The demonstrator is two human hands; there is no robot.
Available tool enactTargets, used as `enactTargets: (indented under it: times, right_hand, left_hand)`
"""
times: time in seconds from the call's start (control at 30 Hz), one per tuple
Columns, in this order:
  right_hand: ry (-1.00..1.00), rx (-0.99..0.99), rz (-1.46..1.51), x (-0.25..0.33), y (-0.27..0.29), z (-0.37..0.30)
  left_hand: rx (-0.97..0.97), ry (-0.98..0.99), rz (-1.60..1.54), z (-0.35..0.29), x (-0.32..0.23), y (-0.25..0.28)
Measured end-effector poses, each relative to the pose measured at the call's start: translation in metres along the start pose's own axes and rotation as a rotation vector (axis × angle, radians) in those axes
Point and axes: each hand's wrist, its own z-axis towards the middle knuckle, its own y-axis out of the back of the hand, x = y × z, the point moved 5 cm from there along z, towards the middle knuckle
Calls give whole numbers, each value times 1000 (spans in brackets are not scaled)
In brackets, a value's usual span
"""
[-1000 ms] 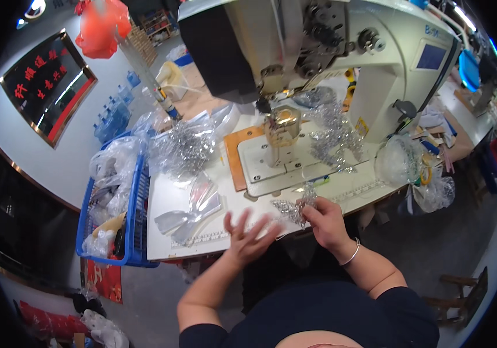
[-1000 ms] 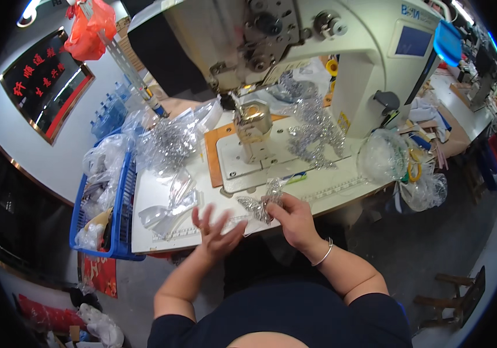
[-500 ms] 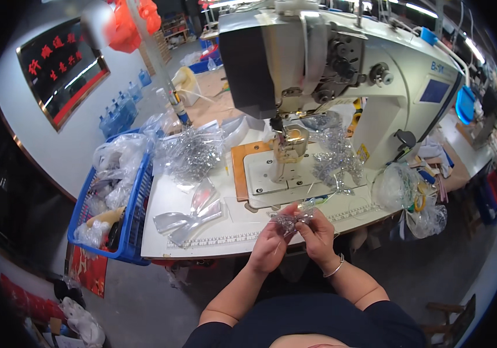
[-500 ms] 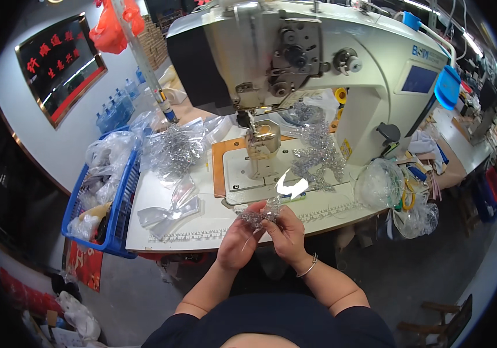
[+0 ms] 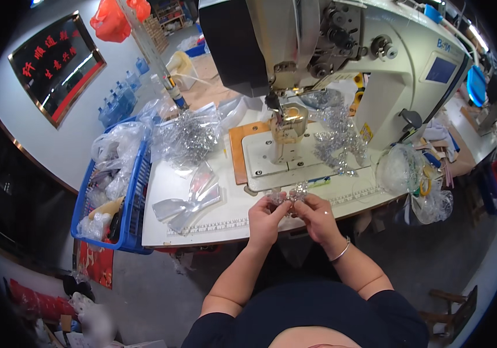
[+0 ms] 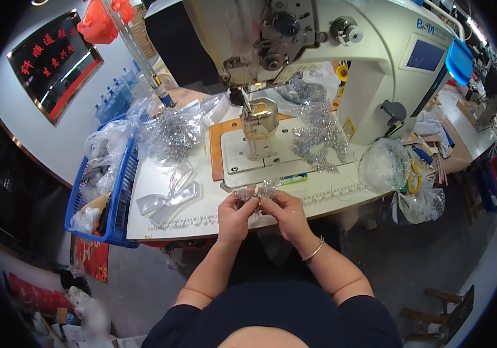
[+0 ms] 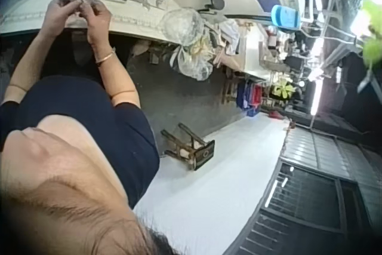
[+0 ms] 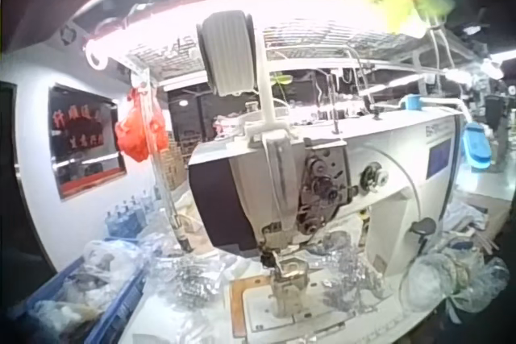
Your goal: The person sews a silver sequined strip onto a clear plastic backing using a sewing machine. They align the strip, feed it through the machine, and trim the excess thread with scissors.
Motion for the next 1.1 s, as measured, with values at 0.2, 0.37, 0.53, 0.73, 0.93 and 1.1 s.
enactTargets:
  times: [0.2, 0.37, 0.53, 0.73, 0.93, 1.1]
  right_hand:
    - [-61, 62, -70, -4, 20, 10]
    - [-13, 44, -93, -2, 19, 10]
    - [-7, 6, -81, -5, 18, 9]
    - [90, 19, -202, -2, 15, 4]
    - [104, 28, -222, 1, 9, 0]
    - [212, 87, -280, 5, 9, 0]
  left_hand:
    - [-18, 71, -5, 5, 3, 2]
    - [-23, 79, 35, 3, -5, -2]
    - [-2, 65, 23, 4, 0, 2]
    - [89, 105, -85, 2, 3, 4]
    - [44, 43, -12, 0, 3, 5]
    - [47, 2, -44, 0, 2, 11]
